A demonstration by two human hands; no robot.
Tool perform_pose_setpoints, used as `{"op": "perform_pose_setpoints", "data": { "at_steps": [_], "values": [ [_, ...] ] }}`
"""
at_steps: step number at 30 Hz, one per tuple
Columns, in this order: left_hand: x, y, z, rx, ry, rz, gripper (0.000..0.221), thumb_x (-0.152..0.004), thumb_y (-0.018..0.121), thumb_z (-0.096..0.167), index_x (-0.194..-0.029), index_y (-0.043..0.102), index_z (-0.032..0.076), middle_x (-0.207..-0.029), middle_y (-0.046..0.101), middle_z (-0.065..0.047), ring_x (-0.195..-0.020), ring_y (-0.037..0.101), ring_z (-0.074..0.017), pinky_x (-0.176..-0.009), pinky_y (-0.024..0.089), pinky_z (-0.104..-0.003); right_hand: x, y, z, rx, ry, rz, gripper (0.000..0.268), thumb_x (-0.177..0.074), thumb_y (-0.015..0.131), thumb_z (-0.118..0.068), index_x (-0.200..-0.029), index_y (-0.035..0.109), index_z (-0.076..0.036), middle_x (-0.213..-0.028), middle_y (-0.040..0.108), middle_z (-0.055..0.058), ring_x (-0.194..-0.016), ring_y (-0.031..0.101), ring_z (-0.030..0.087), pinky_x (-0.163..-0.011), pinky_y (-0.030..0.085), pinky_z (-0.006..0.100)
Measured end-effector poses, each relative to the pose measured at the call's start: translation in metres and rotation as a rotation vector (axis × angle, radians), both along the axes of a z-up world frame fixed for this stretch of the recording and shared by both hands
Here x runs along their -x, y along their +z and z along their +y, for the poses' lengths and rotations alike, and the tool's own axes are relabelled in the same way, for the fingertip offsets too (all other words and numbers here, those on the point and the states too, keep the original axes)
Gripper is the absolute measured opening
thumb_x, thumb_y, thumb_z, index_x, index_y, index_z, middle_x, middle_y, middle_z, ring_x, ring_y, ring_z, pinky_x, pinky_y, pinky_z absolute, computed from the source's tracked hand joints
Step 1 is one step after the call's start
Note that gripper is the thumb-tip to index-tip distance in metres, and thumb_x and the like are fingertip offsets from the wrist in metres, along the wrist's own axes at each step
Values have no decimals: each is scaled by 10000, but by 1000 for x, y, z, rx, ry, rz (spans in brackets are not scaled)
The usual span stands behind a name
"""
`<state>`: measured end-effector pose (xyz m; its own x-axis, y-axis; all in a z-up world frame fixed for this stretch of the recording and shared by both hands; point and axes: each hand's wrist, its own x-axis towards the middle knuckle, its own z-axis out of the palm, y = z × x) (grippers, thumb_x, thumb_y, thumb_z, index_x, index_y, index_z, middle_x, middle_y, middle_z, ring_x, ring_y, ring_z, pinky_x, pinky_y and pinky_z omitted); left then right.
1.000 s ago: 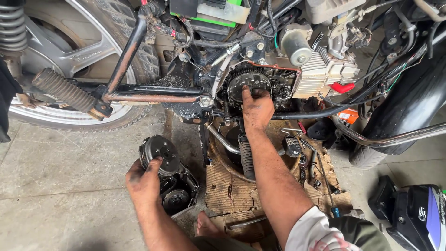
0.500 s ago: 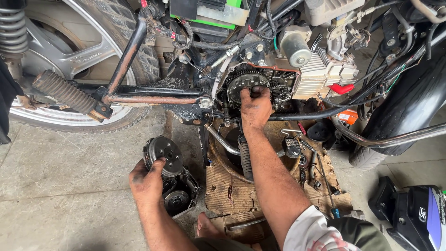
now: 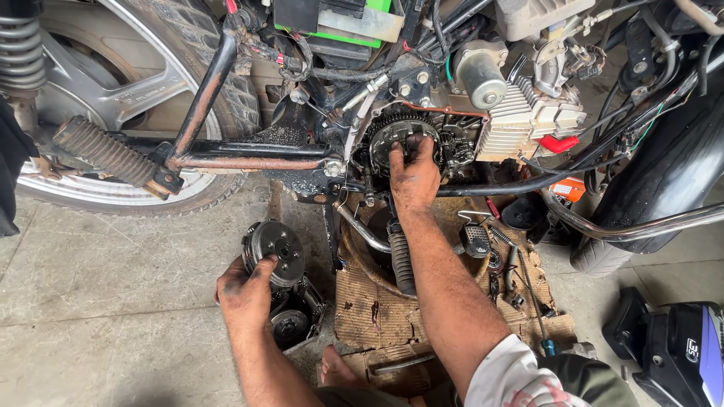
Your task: The person disassembles the motorcycle clutch assembly, removes the clutch plates and pressure plate, and then uses a T-bar wrench to loosen and remove internal engine components. The person handles clutch plates, a pressure plate, and a gear, placing them into a container.
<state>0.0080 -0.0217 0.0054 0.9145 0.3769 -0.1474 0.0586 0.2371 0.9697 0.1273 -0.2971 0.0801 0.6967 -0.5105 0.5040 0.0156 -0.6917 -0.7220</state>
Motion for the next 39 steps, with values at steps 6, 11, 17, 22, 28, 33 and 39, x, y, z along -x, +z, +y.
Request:
{"op": "perform_pose_setpoints", "data": {
  "at_steps": [6, 11, 17, 22, 28, 33, 39],
  "values": [
    [-1, -3, 0, 3, 0, 2, 313, -814, 731, 67, -1103, 746, -53, -920, 767, -103, -796, 682, -154, -771, 542, -281, -7, -3, -4, 171, -15, 114, 327, -982, 671, -327, -1226, 533, -160, -749, 715, 78, -764, 743, 284, -758, 563, 449],
    [-3, -6, -1, 3, -18, 31, 341, -816, 734, 73, -1130, 737, -59, -944, 775, -130, -829, 708, -185, -812, 556, -306, -7, 2, -4, 238, -7, 182, 320, -998, 634, -337, -1246, 525, -167, -690, 689, 88, -707, 732, 308, -709, 566, 475],
    [-5, -8, -1, 45, -18, 40, 361, -820, 736, 86, -1153, 722, -51, -974, 775, -135, -865, 723, -197, -838, 559, -312, -7, 6, -9, 318, 32, 236, 277, -1030, 595, -376, -1219, 552, -179, -680, 690, 103, -712, 727, 334, -694, 561, 494],
    [-3, -5, -2, 13, -17, 56, 341, -823, 735, 80, -1137, 731, -55, -966, 773, -134, -851, 710, -190, -816, 547, -303, -1, 3, -11, 413, 61, 210, 236, -1042, 592, -387, -1176, 592, -193, -754, 717, 113, -757, 725, 367, -707, 551, 516],
    [-3, -4, -3, 50, -26, 29, 338, -820, 730, 76, -1133, 730, -51, -955, 770, -113, -835, 700, -171, -799, 546, -291, 2, -3, -11, 440, 114, 141, 201, -1024, 612, -338, -1144, 602, -178, -870, 736, 118, -772, 737, 343, -703, 563, 495],
    [-9, -21, -1, 92, -31, -7, 340, -820, 728, 64, -1135, 728, -63, -959, 765, -117, -832, 693, -173, -801, 541, -288, -2, -13, -19, 440, 146, 57, 179, -990, 660, -285, -1126, 609, -179, -863, 745, 100, -702, 734, 316, -643, 567, 464],
    [-4, -11, 1, 69, -20, 3, 347, -823, 725, 75, -1144, 726, -57, -967, 769, -115, -843, 700, -168, -807, 545, -286, -3, -16, -33, 359, 235, 74, 192, -987, 686, -283, -1131, 609, -183, -729, 729, 70, -658, 744, 267, -627, 580, 410]
  ]
}}
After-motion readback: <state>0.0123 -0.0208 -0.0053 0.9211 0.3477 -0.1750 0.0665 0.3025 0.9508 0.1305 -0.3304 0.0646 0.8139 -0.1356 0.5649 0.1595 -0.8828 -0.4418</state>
